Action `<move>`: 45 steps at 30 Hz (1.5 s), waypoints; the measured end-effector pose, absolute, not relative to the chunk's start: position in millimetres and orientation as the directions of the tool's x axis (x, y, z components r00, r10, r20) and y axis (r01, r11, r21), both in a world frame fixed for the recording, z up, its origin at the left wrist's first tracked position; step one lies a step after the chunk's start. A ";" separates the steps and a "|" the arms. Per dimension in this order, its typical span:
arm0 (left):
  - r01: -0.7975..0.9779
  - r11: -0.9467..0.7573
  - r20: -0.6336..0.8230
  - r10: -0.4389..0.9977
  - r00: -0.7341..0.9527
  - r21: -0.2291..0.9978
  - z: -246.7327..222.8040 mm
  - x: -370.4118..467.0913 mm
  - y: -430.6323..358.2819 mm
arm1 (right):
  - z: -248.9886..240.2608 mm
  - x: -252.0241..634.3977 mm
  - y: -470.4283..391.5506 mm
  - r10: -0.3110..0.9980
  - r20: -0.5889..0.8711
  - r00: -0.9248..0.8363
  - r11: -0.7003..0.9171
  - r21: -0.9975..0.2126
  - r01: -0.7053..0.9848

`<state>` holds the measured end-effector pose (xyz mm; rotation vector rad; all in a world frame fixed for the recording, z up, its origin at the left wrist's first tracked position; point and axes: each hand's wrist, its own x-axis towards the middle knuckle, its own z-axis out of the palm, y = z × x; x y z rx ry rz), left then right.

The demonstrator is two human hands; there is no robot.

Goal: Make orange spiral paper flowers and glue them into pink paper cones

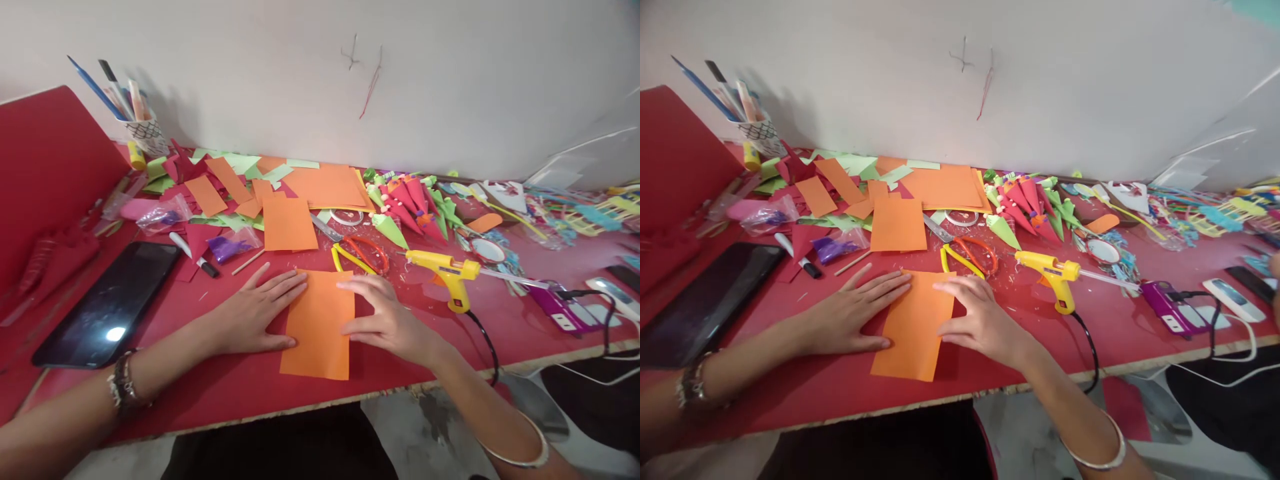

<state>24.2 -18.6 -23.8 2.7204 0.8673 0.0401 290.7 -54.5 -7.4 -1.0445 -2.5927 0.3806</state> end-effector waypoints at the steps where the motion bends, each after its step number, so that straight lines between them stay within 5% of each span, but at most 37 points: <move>1: 0.574 -0.772 -0.054 0.584 0.810 0.273 -24.4 24.0 -20.6 | -8.1 289.7 -53.5 0.708 0.148 -0.691 0.684 -0.390 0.617; 7: 0.604 -0.745 -0.043 0.619 0.784 0.282 -24.8 22.6 -24.5 | -11.8 275.1 -40.0 0.730 0.036 -0.683 0.595 -0.526 0.608; 24: 0.664 -0.688 0.007 0.696 0.718 0.293 -33.8 30.3 -29.0 | -28.9 249.1 -24.5 0.774 0.117 -0.623 0.629 -0.262 0.732; 45: 0.659 -0.690 -0.010 0.689 0.725 0.300 -36.0 30.3 -27.7 | -39.1 245.2 -23.8 0.784 0.157 -0.601 0.621 -0.187 0.761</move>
